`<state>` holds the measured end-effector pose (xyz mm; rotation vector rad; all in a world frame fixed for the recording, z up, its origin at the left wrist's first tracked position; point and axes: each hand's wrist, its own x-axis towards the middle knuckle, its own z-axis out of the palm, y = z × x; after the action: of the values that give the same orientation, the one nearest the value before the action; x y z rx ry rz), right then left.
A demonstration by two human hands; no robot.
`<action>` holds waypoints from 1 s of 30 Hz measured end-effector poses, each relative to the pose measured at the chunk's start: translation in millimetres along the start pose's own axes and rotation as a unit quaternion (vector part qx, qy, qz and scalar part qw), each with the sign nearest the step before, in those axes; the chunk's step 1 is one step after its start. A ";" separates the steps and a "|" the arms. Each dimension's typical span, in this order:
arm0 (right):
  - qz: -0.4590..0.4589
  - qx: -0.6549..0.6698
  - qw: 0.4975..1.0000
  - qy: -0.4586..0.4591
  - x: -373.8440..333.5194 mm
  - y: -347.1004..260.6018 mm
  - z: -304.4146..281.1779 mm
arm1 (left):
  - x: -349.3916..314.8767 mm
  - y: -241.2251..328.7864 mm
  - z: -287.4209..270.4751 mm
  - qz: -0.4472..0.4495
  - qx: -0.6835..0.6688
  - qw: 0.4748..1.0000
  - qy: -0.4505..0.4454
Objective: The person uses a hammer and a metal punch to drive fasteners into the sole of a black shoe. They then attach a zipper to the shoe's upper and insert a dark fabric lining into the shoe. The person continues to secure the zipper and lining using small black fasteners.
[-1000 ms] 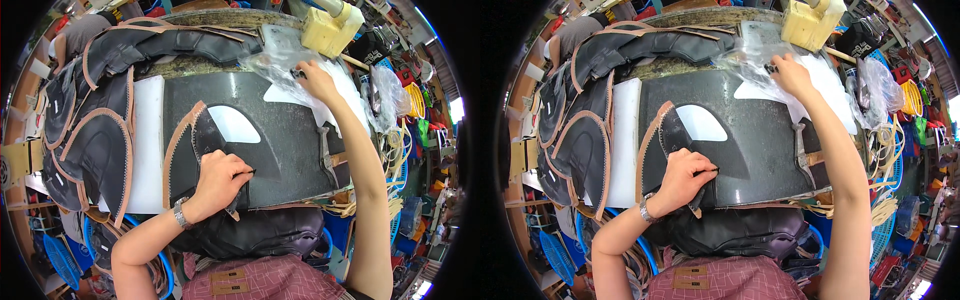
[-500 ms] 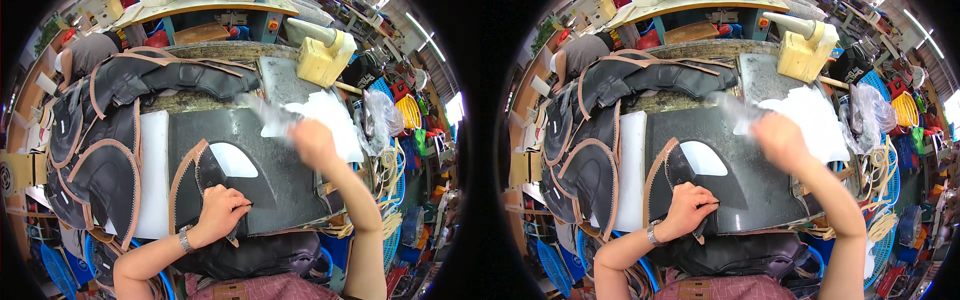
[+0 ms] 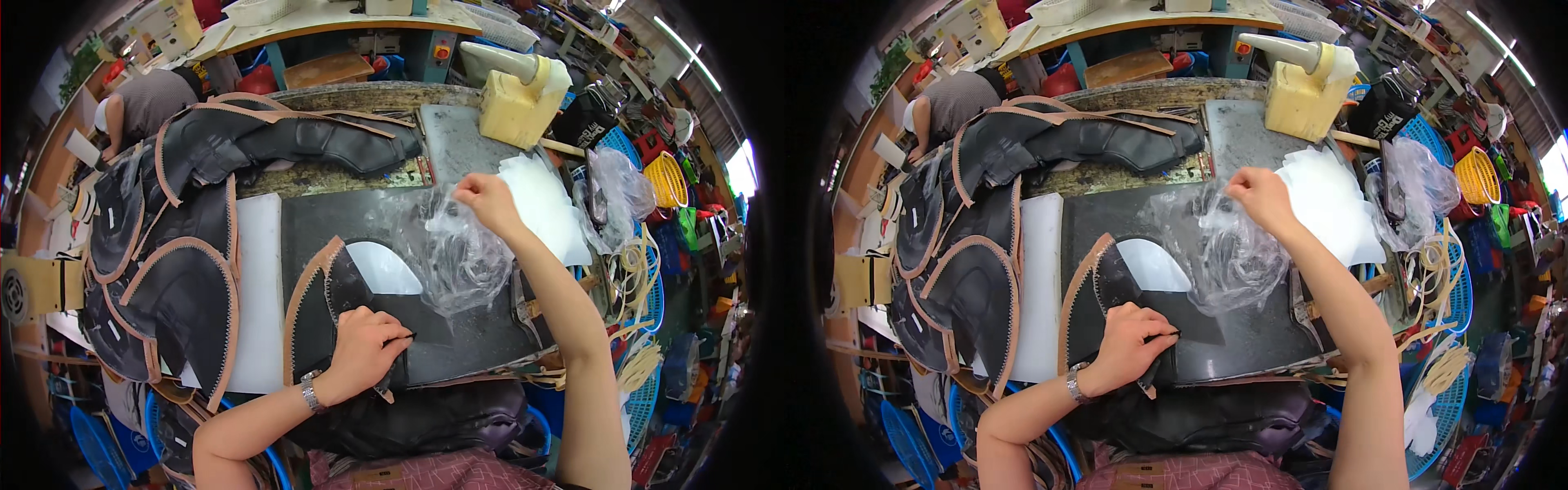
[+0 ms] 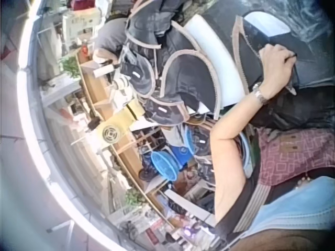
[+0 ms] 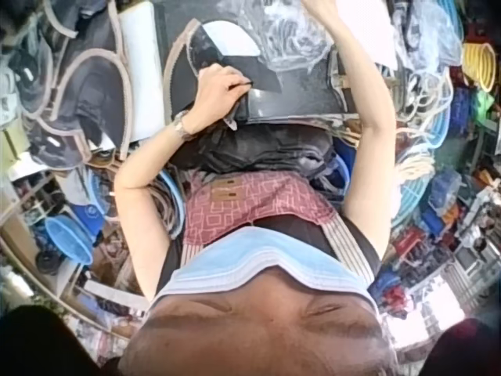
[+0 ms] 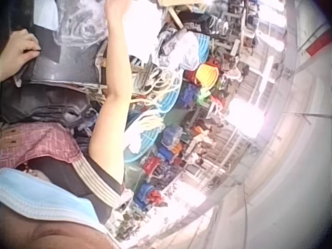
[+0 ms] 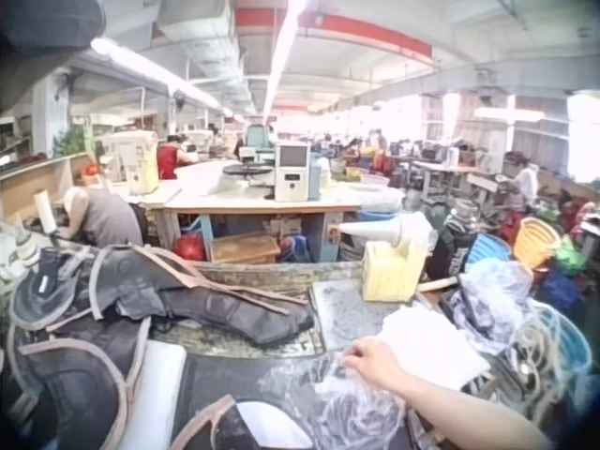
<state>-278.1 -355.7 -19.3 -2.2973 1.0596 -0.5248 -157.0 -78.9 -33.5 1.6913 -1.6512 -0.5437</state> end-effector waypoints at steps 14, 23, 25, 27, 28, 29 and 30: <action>-0.071 0.125 0.989 0.041 -6.9 -60.2 -105.5 | -3.0 -1.7 1.6 -0.004 0.013 1.000 0.014; 0.027 0.557 0.830 -0.024 33.6 48.5 -129.2 | -15.1 -15.0 -12.5 -0.048 0.055 0.997 0.023; 0.045 0.539 0.839 0.059 -11.7 62.7 -186.1 | -2.6 -0.5 -0.9 -0.014 0.021 1.000 0.009; 0.046 0.548 0.830 0.099 -24.2 75.1 -196.5 | -1.6 1.1 1.5 -0.010 0.015 1.000 0.011; 0.049 0.548 0.827 0.119 -30.0 81.2 -199.9 | -1.0 0.7 3.8 -0.007 0.012 1.000 0.013; 0.052 0.549 0.823 0.135 -36.9 86.2 -199.8 | -1.3 0.2 5.2 -0.006 0.011 1.000 0.015; 0.055 0.548 0.822 0.148 -43.1 91.9 -200.8 | -0.3 1.2 6.2 -0.011 0.008 1.000 0.011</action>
<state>-467.2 -435.0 73.2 -1.1392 0.6932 -1.1106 -162.4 -79.7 -36.8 1.7224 -1.6269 -0.5212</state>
